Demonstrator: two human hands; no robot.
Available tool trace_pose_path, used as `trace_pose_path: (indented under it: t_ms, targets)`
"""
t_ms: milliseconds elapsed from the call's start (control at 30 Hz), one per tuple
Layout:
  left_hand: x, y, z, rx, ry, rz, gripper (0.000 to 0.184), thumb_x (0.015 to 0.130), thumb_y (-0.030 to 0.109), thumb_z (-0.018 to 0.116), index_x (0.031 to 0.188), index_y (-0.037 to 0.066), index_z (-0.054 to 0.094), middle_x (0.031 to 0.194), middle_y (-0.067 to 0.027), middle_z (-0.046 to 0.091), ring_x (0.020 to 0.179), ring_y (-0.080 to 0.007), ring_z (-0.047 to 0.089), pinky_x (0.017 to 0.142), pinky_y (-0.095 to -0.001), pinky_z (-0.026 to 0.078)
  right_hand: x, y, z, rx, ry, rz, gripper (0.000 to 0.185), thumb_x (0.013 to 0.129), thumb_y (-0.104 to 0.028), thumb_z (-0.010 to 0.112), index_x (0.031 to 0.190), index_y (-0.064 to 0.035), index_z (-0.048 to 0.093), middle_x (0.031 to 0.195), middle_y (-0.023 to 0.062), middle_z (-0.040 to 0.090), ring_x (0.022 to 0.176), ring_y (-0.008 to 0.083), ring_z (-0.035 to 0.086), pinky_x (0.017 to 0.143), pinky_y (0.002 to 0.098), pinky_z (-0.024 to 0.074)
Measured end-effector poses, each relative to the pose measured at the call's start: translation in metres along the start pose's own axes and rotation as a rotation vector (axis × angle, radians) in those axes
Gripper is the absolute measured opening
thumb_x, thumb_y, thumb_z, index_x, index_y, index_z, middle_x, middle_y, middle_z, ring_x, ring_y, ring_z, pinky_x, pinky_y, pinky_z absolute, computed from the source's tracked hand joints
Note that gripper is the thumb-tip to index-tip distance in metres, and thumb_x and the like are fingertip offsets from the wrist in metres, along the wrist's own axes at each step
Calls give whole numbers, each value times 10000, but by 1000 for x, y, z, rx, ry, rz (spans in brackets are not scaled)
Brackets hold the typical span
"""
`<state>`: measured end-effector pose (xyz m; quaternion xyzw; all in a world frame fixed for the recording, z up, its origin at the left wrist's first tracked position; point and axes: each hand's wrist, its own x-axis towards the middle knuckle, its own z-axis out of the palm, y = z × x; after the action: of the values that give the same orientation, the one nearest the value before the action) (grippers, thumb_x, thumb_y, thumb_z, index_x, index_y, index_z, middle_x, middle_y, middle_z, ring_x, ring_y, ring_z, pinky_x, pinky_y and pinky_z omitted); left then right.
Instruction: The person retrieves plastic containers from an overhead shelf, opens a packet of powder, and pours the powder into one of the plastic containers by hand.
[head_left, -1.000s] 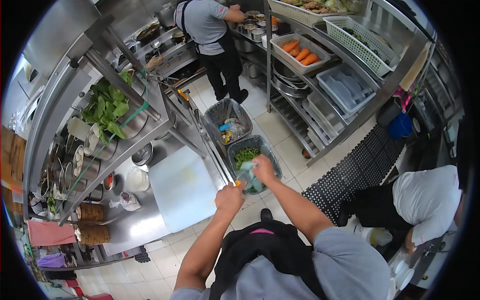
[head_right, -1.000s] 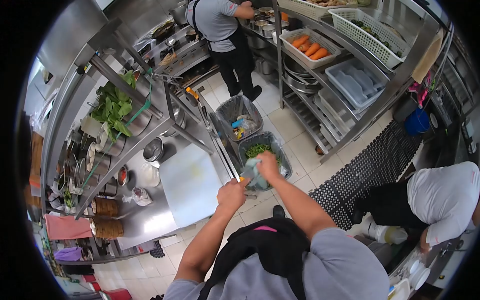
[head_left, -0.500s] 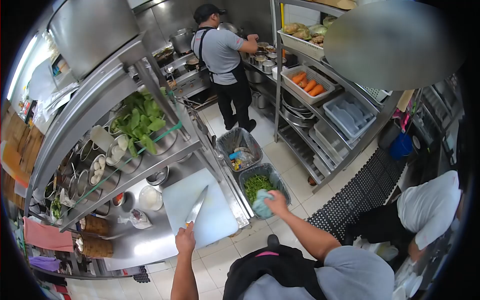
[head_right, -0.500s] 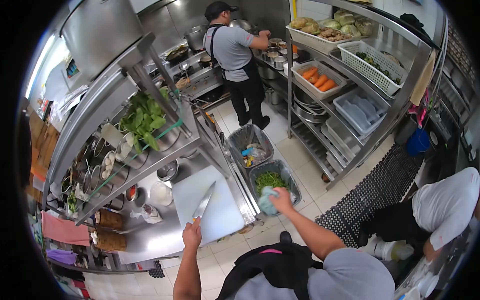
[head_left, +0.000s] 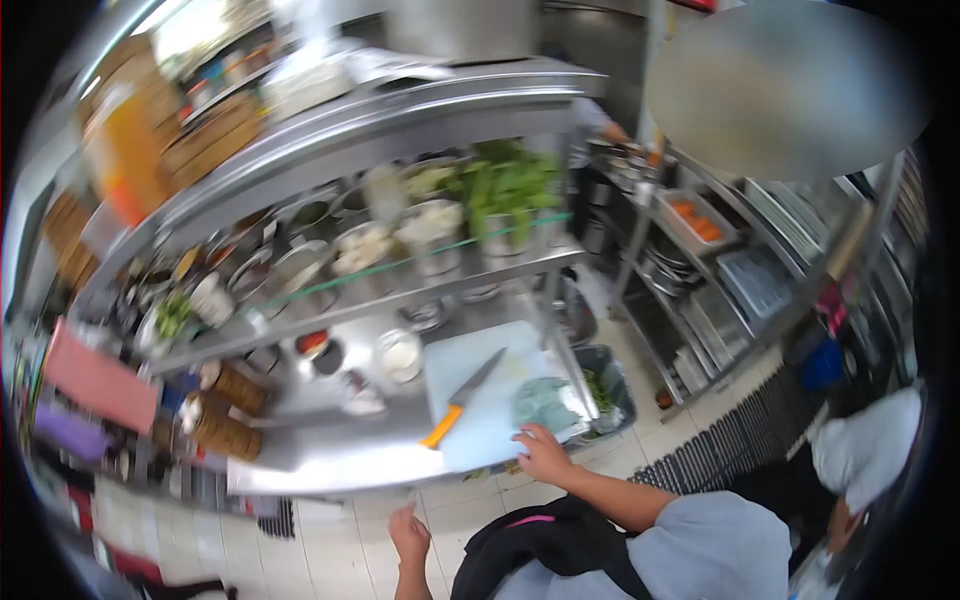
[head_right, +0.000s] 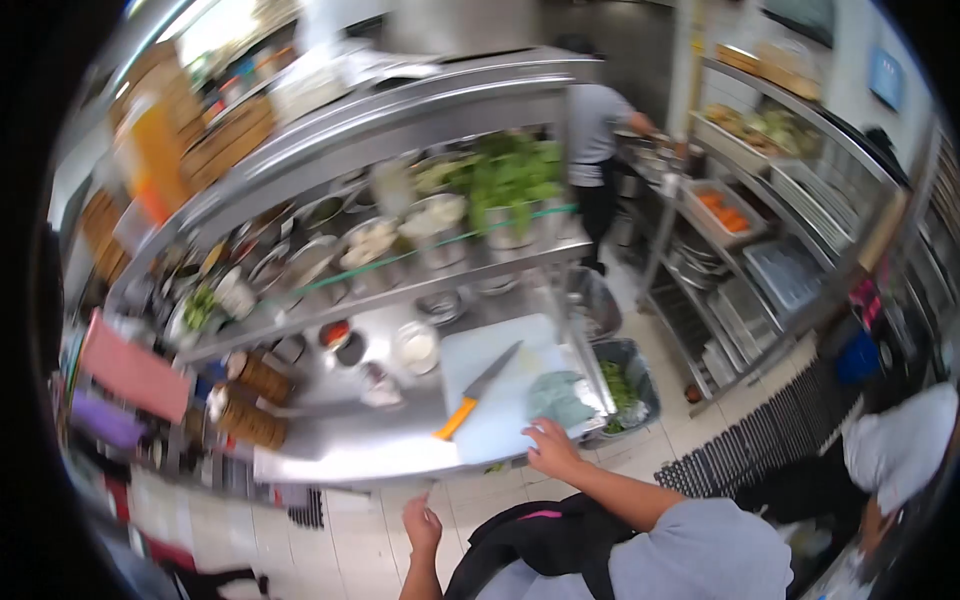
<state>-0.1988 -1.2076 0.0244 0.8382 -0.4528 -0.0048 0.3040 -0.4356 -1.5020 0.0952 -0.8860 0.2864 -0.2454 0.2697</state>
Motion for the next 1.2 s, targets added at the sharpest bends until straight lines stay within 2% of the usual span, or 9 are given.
trace_pose_path:
  t_ms: [233, 333, 433, 533, 800, 867, 933, 1033, 1200]
  targets:
    - [-374, -148, -38, 126, -934, -1233, 480, 831, 320, 634, 1285, 165, 604, 1305, -119, 606, 1259, -283, 538, 1029, -428, 455, -7, -95, 106, 182, -427, -114, 315, 744, -100, 644, 1057, -65, 646, 1102, 141, 564, 1022, 320, 569, 884, 387, 486]
    - [-461, -168, -58, 145, -1388, -1238, 385, 796, 200, 629, 1165, 103, 682, 1098, -97, 694, 1070, -301, 634, 901, -418, 520, 18, -164, 147, 250, -573, -262, 300, 756, -106, 640, 1054, -81, 653, 1083, 135, 571, 969, 311, 587, 838, 382, 499]
    - [-523, -172, -97, -114, -604, -906, 372, 802, 174, 641, 1164, 95, 678, 923, -83, 703, 868, -241, 661, 717, -405, 549, 46, -216, 209, 290, -678, -445, 281, 772, -101, 631, 1051, -94, 656, 1050, 133, 580, 930, 302, 595, 814, 379, 501]
    - [-517, -177, -91, -343, -39, -1681, 376, 813, 250, 625, 1160, 119, 687, 1020, -170, 714, 934, -281, 693, 821, -366, 552, 70, -278, 268, 337, -820, -486, 275, 783, -88, 621, 1056, -89, 656, 1020, 134, 585, 900, 287, 601, 795, 366, 505]
    - [-461, -244, -106, -616, 149, -1685, 347, 850, 146, 620, 1194, 108, 653, 860, -71, 686, 740, -172, 639, 552, -333, 515, 91, -421, 439, 452, -1025, -574, 236, 792, -86, 624, 1025, -86, 661, 985, 130, 587, 918, 291, 609, 802, 369, 515]
    - [-447, -248, -128, -706, 352, -1705, 298, 852, 214, 627, 1124, 108, 685, 780, -108, 708, 709, -186, 676, 665, -346, 547, 90, -444, 492, 447, -1081, -690, 225, 802, -119, 625, 1023, -100, 662, 1009, 137, 590, 946, 315, 606, 827, 389, 509]
    - [-479, -282, -140, -318, 119, -1409, 334, 887, 233, 609, 1194, 109, 651, 867, -79, 693, 751, -177, 650, 587, -351, 532, 90, -475, 537, 349, -1236, -725, 220, 817, -156, 615, 1027, -110, 661, 1042, 142, 585, 970, 323, 598, 840, 412, 503]
    - [-454, -339, -174, -622, 264, -1695, 335, 889, 236, 601, 1197, 112, 645, 863, -80, 686, 739, -181, 642, 578, -356, 524, 100, -539, 599, 389, -1336, -872, 217, 813, -151, 606, 1023, -106, 637, 1019, 142, 584, 989, 345, 593, 849, 443, 490]
    - [-418, -464, -232, -718, 338, -1717, 336, 893, 242, 587, 1201, 118, 637, 856, -82, 675, 718, -189, 628, 564, -364, 512, 129, -676, 665, 344, -1393, -1086, 242, 840, -155, 592, 1076, -101, 597, 1068, 132, 561, 1024, 349, 583, 852, 456, 481]
